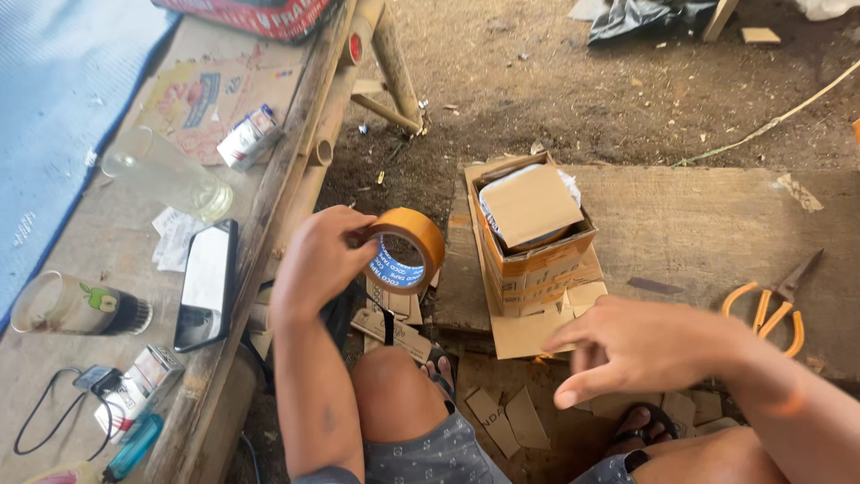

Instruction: The person cuts a cardboard flap with scissors, folds the cardboard into a box shape, and secures the seams with brown packing tape. The person then places a wrapped item inside the box and continues to tape the box closed.

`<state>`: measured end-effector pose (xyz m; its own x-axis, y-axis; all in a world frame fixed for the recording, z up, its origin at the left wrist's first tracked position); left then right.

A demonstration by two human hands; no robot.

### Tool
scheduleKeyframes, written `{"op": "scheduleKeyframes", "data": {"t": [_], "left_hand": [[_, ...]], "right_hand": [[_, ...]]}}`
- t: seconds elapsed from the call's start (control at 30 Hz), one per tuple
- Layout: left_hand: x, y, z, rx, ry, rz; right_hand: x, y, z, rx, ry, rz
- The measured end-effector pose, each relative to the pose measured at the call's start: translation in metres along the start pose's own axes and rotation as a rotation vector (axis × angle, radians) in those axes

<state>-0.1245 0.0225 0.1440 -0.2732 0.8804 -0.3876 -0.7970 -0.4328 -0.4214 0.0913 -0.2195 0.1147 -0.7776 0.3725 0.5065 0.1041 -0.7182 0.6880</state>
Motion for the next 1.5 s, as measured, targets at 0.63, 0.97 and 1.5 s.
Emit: {"op": "scheduleKeyframes", "data": {"t": [0.63,0.97,1.5], "left_hand": [[-0.184,-0.016,-0.01,-0.256,0.604,-0.528],[-0.176,-0.016,-0.017,-0.439,0.632,-0.51],[-0.122,-0.08,0.059,-0.183,0.571,-0.436]], "right_hand": [[0.02,0.099,0.023,-1.739,0.473,0.432],[0.005,0.097,0.014,-1.835,0.598,0.308],[-0.02,0.102,0.019,-1.344,0.022,0.381]]}}
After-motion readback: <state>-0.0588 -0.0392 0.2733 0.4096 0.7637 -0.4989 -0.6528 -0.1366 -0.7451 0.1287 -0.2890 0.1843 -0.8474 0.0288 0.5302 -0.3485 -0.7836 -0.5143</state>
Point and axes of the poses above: each hand's wrist, its own y-axis away from the middle knuckle, its own z-axis out of the back of the hand, x = y × z, the point moved 6 cm from there along -y, towards the middle knuckle, and after that the axes turned 14 degrees about -z, right-handed, at the moved point
